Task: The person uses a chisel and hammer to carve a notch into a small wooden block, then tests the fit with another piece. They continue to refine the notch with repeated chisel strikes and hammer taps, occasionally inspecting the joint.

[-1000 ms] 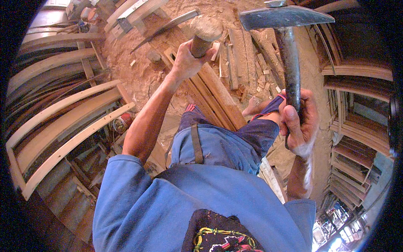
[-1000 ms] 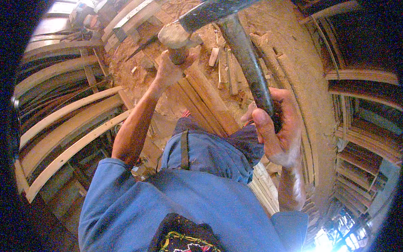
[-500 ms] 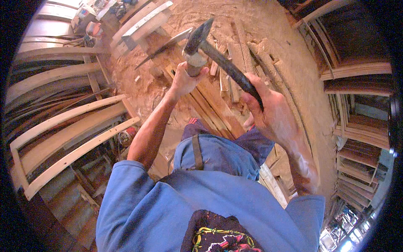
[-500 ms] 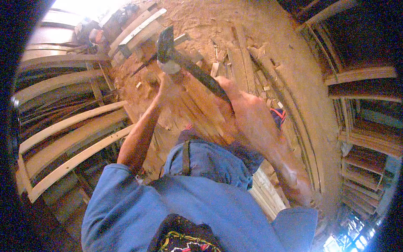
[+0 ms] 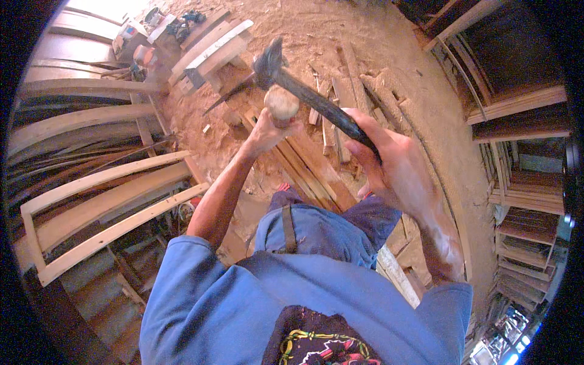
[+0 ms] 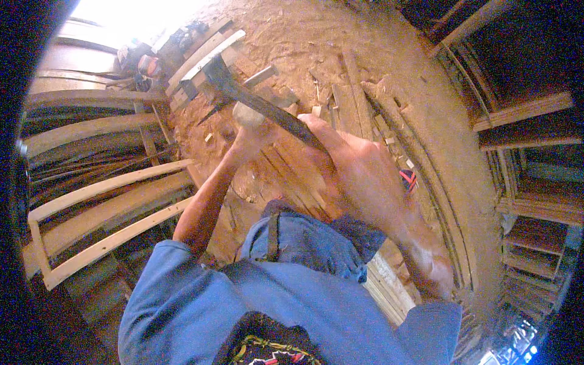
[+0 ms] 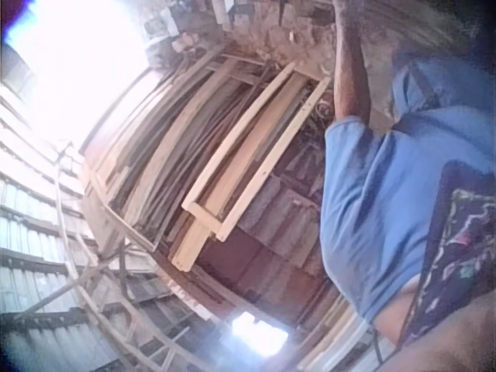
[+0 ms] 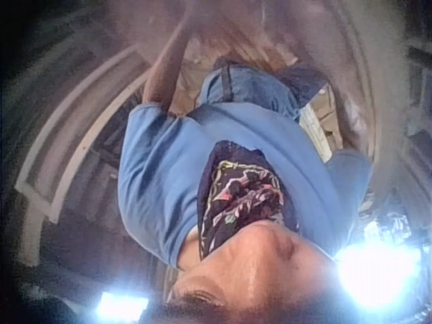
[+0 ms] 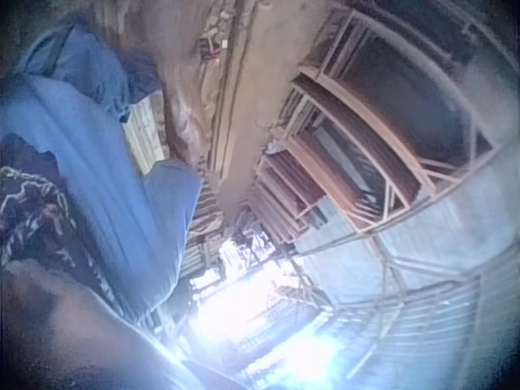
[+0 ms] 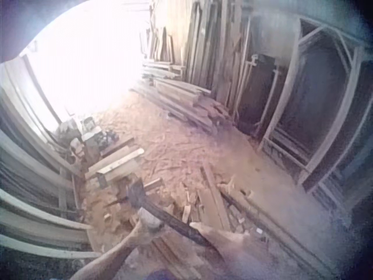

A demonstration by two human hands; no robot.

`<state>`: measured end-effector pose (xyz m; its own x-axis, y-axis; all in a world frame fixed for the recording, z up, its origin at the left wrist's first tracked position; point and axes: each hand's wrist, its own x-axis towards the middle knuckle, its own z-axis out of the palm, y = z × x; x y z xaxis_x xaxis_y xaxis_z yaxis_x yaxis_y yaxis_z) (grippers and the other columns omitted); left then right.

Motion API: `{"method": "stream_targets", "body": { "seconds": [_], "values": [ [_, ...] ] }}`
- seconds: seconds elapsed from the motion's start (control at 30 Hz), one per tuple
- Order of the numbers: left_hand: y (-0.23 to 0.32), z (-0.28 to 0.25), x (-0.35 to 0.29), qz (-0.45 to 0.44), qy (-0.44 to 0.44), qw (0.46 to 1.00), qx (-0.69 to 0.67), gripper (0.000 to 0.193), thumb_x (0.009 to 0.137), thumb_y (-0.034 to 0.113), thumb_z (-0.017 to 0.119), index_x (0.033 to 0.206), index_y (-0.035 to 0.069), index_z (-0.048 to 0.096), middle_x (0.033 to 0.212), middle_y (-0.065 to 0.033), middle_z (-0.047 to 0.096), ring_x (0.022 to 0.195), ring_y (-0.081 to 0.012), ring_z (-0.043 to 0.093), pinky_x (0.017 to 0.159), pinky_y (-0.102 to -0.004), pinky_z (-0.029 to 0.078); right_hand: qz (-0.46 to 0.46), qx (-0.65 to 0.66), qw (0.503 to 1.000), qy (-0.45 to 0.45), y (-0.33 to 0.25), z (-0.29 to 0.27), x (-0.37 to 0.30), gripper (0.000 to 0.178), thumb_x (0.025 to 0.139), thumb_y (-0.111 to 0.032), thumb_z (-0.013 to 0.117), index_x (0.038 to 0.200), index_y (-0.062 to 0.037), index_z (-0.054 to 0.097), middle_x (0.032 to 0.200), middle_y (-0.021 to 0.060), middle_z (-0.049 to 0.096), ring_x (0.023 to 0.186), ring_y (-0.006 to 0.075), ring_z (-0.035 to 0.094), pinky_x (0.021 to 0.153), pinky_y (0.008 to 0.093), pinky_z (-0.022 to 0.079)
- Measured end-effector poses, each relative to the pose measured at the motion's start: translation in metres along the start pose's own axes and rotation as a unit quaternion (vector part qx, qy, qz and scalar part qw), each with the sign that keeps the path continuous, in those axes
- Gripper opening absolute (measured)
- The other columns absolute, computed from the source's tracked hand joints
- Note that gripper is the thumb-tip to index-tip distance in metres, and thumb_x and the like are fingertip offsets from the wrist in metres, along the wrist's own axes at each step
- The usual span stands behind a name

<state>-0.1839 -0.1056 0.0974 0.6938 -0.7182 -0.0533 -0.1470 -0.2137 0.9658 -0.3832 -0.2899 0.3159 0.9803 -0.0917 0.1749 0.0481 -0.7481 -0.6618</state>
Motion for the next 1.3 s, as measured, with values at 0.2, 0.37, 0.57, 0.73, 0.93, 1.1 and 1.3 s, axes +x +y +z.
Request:
{"method": "stream_targets", "body": {
  "seconds": [0.2,0.37,0.57,0.73,0.93,1.1,1.3],
  "values": [
    [-0.006,-0.01,-0.006,-0.034,-0.029,0.999,0.005,0.04,0.079,0.024,0.086,0.104,0.006,0.06,0.092,0.0007,0.059,0.089,-0.0102,0.056,0.08,-0.0301,0.05,0.053,0.13,0.988,0.058,-0.02,-0.002,0.0,0.043,0.098,-0.02,0.06,0.137,-0.0061,0.05,0.102,0.0216,0.069,0.092,0.0326,0.07,0.077,0.0423,0.056],
    [-0.019,-0.011,0.001,0.025,-0.041,0.996,0.075,0.038,0.08,0.024,0.085,0.101,0.007,0.059,0.092,0.0009,0.057,0.084,-0.0114,0.054,0.078,-0.0298,0.049,0.0,-0.041,0.997,-0.06,0.006,0.01,-0.002,0.04,0.1,-0.017,0.058,0.137,-0.0038,0.05,0.093,0.018,0.068,0.068,0.0223,0.068,0.064,0.0421,0.055],
    [-0.028,-0.009,-0.002,0.024,-0.038,0.996,0.079,0.034,0.082,0.027,0.082,0.091,0.005,0.057,0.086,-0.0017,0.056,0.082,-0.016,0.053,0.076,-0.0346,0.048,0.034,0.061,0.997,0.039,0.014,0.017,-0.01,0.041,0.099,-0.018,0.059,0.137,-0.0084,0.05,0.076,0.0188,0.064,0.067,0.0317,0.069,0.059,0.0425,0.053],
    [-0.024,-0.009,-0.004,0.06,-0.044,0.99,0.117,0.033,0.083,0.028,0.08,0.09,0.005,0.058,0.084,-0.0027,0.057,0.079,-0.0166,0.054,0.073,-0.0355,0.048,0.006,-0.001,1.0,-0.012,0.004,0.007,-0.006,0.04,0.1,-0.019,0.057,0.138,-0.0076,0.05,0.073,0.0179,0.062,0.068,0.0294,0.069,0.06,0.043,0.053],
    [-0.021,-0.011,-0.004,0.016,-0.077,0.991,0.111,0.03,0.085,0.028,0.079,0.083,0.007,0.058,0.077,-0.001,0.056,0.074,-0.0158,0.053,0.071,-0.0356,0.047,0.127,-0.019,0.978,-0.162,0.008,0.012,-0.003,0.043,0.099,-0.022,0.058,0.14,-0.0107,0.048,0.079,0.0199,0.066,0.077,0.0371,0.07,0.065,0.0467,0.054],
    [-0.021,-0.011,-0.004,0.064,-0.05,0.985,0.153,0.027,0.086,0.026,0.077,0.082,0.007,0.058,0.075,-0.0021,0.055,0.073,-0.0178,0.053,0.072,-0.0363,0.047,0.018,0.051,0.999,0.001,0.021,0.015,-0.008,0.045,0.098,-0.021,0.06,0.139,-0.0114,0.045,0.078,0.0219,0.065,0.072,0.0409,0.068,0.06,0.0507,0.053],
    [-0.023,-0.011,-0.006,0.144,-0.064,0.956,0.248,0.027,0.087,0.028,0.075,0.082,0.008,0.058,0.079,-0.0059,0.057,0.08,-0.0205,0.055,0.078,-0.0392,0.047,0.056,-0.103,0.987,-0.111,0.015,0.012,-0.013,0.046,0.098,-0.021,0.06,0.14,-0.0107,0.045,0.079,0.0202,0.066,0.072,0.0397,0.069,0.06,0.0492,0.054]
  ]
}}
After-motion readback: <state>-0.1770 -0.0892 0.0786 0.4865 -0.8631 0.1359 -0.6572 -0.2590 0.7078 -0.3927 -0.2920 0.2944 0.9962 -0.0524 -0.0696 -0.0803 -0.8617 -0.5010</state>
